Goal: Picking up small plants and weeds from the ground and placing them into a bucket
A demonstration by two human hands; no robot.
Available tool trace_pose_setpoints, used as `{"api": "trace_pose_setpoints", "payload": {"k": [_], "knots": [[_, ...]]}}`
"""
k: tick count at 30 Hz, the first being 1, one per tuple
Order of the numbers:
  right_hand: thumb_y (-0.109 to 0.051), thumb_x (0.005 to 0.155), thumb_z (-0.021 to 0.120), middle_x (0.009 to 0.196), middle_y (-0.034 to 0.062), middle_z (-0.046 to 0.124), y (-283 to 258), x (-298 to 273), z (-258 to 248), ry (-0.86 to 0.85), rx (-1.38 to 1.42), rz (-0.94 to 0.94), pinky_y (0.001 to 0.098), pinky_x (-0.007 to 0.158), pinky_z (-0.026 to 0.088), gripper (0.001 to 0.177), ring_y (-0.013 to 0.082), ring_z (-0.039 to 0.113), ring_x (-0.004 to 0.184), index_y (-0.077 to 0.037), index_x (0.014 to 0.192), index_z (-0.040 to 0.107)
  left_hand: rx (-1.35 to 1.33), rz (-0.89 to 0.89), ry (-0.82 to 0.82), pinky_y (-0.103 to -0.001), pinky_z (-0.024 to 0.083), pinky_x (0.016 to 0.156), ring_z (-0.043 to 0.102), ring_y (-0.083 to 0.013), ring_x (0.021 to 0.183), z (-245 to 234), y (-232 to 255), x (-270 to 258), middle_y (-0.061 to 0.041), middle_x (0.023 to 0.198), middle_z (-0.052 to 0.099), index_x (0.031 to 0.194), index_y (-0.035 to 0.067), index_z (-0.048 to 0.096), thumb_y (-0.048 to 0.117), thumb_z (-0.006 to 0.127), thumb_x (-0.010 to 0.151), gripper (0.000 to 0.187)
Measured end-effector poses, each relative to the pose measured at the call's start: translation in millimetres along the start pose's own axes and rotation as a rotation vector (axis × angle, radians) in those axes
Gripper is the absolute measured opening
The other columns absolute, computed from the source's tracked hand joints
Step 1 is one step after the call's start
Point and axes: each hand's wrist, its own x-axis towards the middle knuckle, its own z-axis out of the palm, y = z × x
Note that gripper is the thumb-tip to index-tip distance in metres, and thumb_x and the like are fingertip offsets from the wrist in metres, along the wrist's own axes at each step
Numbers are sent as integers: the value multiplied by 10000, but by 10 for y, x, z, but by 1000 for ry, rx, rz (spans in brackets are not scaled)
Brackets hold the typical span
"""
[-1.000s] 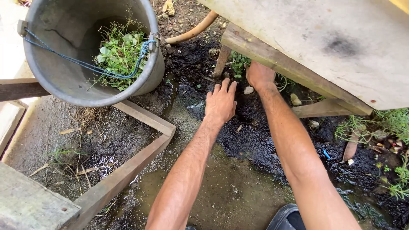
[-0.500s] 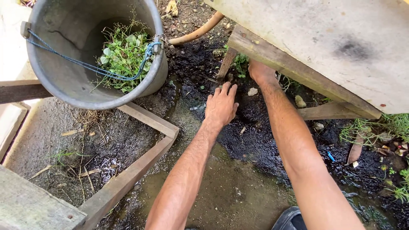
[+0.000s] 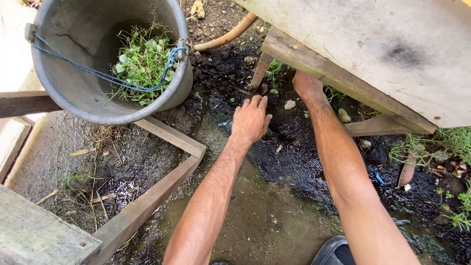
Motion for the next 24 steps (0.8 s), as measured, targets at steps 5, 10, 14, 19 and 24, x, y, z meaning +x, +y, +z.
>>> {"api": "trace_pose_setpoints", "payload": {"k": [5,10,14,19,24], "knots": [[-122,946,562,1024,243,755,95,-115,-41,-54,1,21,607,848,579,270,464,729,1008,-24,1148,711,9,-8,-12,-482,545,959,578,-298,1271,20,2,7,-82,1412,553,1473,114,537,362,662,965,579],[-126,964,541,1055,254,761,21,-243,-190,-102,0,47,614,876,579,287,468,729,1032,-20,1171,708,23,-7,-9,-479,543,962,576,-295,1270,5,12,19,-77,1409,557,1466,118,545,356,671,959,574],[15,945,537,1071,257,713,-66,-379,-92,23,129,-113,543,934,561,311,435,697,1050,-19,1212,692,42,-15,-9,-474,549,948,578,-294,1263,60,14,-20,-82,1406,558,1464,116,543,353,674,954,577],[84,989,490,1023,199,695,-87,-594,176,113,182,-302,431,965,571,312,332,688,1033,22,1208,703,31,-14,1,-490,546,952,561,-303,1277,111,-62,-41,-72,1399,551,1490,138,508,337,687,939,612],[98,965,436,912,126,645,-286,-908,86,108,175,-560,401,878,576,303,291,663,943,7,1082,700,-8,-10,13,-507,541,963,551,-341,1301,-219,24,-275,-115,1437,518,1566,141,389,257,711,925,727]]}}
